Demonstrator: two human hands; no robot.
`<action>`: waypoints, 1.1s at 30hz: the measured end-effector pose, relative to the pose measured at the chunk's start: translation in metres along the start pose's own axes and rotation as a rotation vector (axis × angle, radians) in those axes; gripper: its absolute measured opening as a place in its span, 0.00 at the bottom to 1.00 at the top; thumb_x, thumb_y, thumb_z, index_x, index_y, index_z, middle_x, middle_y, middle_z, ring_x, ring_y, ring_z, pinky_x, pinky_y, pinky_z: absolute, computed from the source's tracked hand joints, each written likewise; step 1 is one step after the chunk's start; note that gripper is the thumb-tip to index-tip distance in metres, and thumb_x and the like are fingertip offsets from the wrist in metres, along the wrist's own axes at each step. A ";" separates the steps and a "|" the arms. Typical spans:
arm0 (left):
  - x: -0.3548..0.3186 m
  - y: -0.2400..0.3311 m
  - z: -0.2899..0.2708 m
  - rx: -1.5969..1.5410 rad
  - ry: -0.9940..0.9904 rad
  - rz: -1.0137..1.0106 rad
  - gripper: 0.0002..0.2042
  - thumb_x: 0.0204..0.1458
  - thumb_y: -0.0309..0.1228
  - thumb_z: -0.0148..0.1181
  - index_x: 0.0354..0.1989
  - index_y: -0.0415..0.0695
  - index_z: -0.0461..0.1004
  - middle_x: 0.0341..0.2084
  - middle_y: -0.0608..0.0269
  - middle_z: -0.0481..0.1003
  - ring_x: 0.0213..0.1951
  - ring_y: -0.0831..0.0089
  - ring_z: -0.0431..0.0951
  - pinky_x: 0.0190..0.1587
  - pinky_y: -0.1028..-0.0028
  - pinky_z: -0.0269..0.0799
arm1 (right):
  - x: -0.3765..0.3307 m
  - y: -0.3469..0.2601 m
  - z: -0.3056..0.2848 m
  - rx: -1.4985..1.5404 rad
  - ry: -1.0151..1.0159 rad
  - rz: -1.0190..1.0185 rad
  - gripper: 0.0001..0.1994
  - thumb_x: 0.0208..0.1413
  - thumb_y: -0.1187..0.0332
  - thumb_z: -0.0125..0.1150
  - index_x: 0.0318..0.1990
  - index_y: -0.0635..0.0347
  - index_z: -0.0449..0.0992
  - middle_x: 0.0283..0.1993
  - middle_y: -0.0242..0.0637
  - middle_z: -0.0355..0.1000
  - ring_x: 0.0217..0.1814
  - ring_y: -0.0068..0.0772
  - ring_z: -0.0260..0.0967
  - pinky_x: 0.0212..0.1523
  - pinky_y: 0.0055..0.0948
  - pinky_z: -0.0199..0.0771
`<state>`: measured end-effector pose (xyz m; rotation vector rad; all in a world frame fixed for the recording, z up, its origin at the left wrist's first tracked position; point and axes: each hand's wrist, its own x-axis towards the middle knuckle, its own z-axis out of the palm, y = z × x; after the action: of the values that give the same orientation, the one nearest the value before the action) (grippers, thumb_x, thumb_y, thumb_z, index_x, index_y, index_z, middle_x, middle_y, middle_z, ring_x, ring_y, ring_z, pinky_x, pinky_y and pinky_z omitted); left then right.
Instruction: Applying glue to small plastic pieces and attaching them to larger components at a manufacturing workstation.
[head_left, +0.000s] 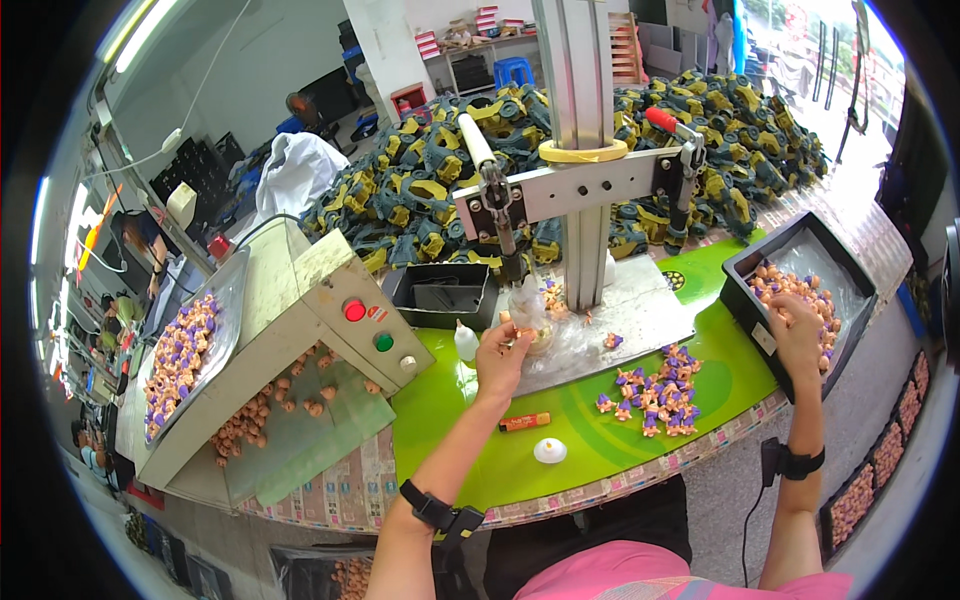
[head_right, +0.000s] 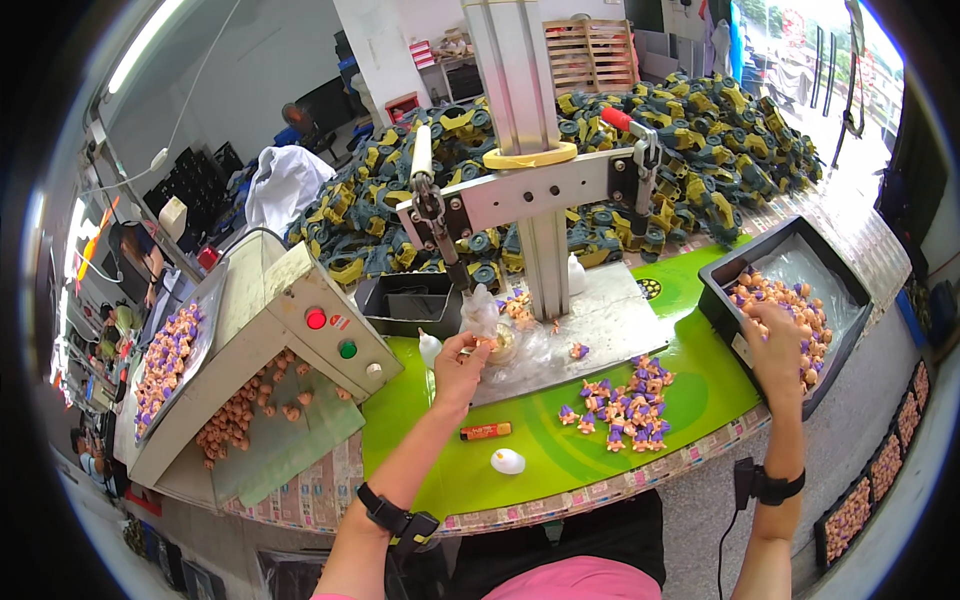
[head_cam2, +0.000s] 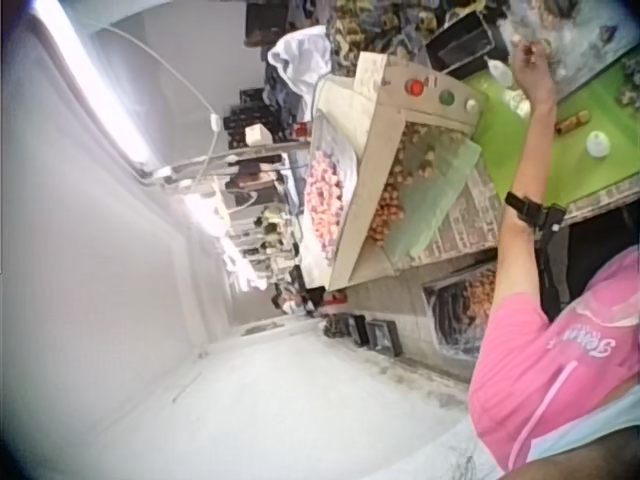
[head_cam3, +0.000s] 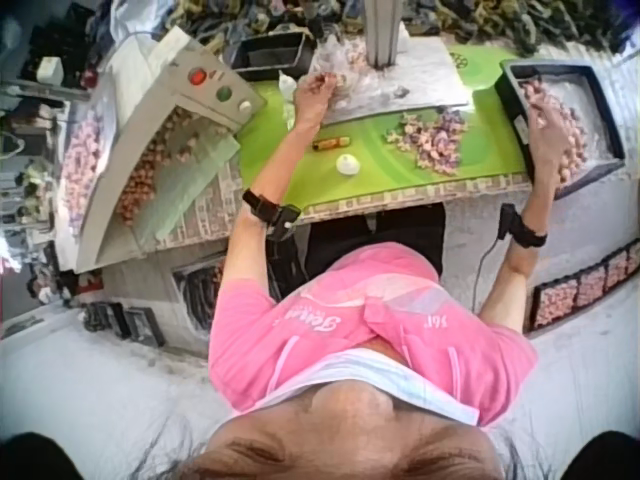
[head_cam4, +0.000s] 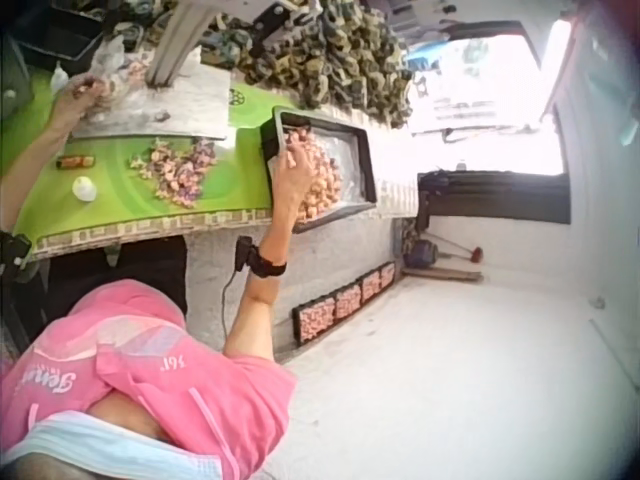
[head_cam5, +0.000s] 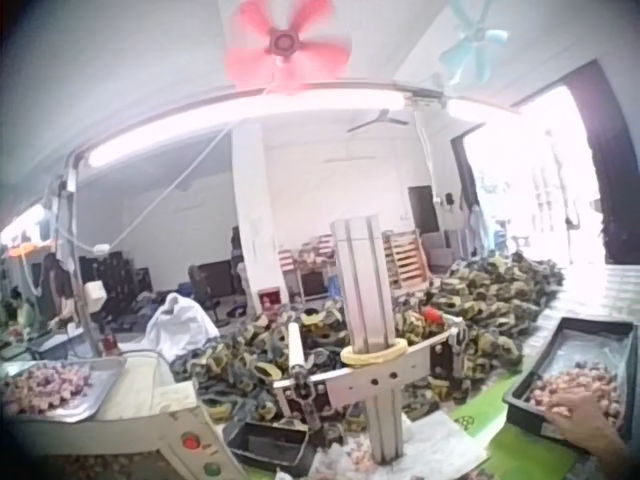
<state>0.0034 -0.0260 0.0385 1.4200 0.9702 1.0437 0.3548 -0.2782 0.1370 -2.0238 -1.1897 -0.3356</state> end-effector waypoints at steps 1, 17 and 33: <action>0.004 -0.008 0.003 0.000 -0.007 0.003 0.11 0.51 0.30 0.66 0.39 0.39 0.75 0.39 0.69 0.68 0.27 0.85 0.66 0.26 0.83 0.63 | -0.002 -0.023 0.004 0.039 -0.063 -0.049 0.06 0.48 0.75 0.61 0.35 0.65 0.77 0.39 0.44 0.76 0.44 0.46 0.72 0.48 0.36 0.70; 0.011 -0.027 -0.003 0.441 0.057 0.452 0.10 0.49 0.27 0.64 0.34 0.34 0.72 0.42 0.55 0.64 0.42 0.64 0.69 0.42 0.71 0.69 | 0.107 -0.320 0.093 0.436 0.169 -0.516 0.32 0.48 0.59 0.65 0.57 0.70 0.64 0.47 0.48 0.72 0.49 0.45 0.70 0.54 0.41 0.63; 0.020 -0.068 -0.016 -0.144 -0.212 0.046 0.15 0.56 0.29 0.57 0.52 0.43 0.68 0.41 0.63 0.70 0.33 0.80 0.69 0.39 0.78 0.70 | 0.007 -0.301 0.053 1.173 0.050 -0.924 0.06 0.47 0.67 0.63 0.26 0.55 0.72 0.33 0.33 0.69 0.44 0.39 0.65 0.52 0.43 0.56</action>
<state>-0.0071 0.0040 -0.0265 1.4066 0.6993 0.9546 0.1004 -0.1497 0.2467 -0.4119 -1.6678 -0.0543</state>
